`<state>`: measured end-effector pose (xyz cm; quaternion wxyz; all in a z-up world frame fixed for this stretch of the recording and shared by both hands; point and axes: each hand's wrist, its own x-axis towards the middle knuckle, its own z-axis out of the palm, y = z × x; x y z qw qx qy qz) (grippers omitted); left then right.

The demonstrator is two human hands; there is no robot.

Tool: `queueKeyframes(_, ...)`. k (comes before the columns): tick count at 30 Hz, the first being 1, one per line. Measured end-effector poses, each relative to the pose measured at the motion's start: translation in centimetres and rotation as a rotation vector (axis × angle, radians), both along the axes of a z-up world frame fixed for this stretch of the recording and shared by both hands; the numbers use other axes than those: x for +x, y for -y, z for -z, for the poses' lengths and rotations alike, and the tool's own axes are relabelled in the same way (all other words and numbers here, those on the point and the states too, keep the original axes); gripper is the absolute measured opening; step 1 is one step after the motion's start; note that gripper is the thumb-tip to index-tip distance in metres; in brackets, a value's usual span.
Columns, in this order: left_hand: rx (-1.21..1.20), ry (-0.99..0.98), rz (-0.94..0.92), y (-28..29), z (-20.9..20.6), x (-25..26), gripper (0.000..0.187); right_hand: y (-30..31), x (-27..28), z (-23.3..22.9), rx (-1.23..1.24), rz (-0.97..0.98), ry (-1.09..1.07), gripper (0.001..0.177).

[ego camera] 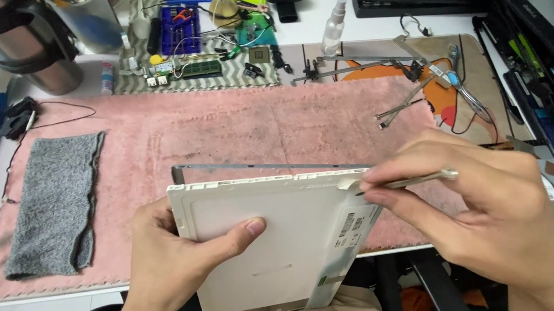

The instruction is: The person disassembles a white computer monitor by prying off the back cover and removing the metal frame. They then separate the screen panel from the white plastic housing and remove the internal circuit board.

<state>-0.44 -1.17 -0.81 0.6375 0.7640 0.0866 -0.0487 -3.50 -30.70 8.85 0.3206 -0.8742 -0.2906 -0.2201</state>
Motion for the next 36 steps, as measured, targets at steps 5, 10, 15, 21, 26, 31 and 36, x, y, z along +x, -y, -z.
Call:
queueKeyframes(5, -0.016, -0.071, -0.006, 0.3, -1.2, 0.0, 0.03, 0.9, -1.1, 0.9, 0.121, 0.078, -0.015, 0.014)
queueKeyframes(10, -0.035, -0.089, 0.002, 0.4, -1.6, 0.1, 0.029, 1.1, -1.3, 0.8, 0.044, 0.12, -0.097, 0.028)
queueKeyframes(15, -0.029, -0.002, 0.029, 0.2, -1.1, 0.0, 0.029, 1.4, -0.4, 2.3, -0.335, -0.003, 0.218, 0.029)
queueKeyframes(21, 0.018, -0.011, 0.04, 0.2, -1.5, 0.1, 0.032, 1.3, -0.4, 4.2, -0.364, -0.005, 0.264, 0.021)
queueKeyframes(26, -0.015, 0.03, 0.071, 0.2, -1.4, 0.0, 0.033, 0.8, -0.1, 3.5, -0.395, -0.027, 0.267, 0.02)
queueKeyframes(31, -0.033, 0.09, 0.094, 0.0, -1.0, 0.0, 0.027, 1.9, -0.2, 3.7, -0.295, -0.061, 0.103, 0.016)
queueKeyframes(36, -0.019, 0.071, 0.064, -0.2, -0.7, 0.2, 0.03, 5.2, -1.0, 6.4, 0.154, 0.042, -0.113, 0.06)
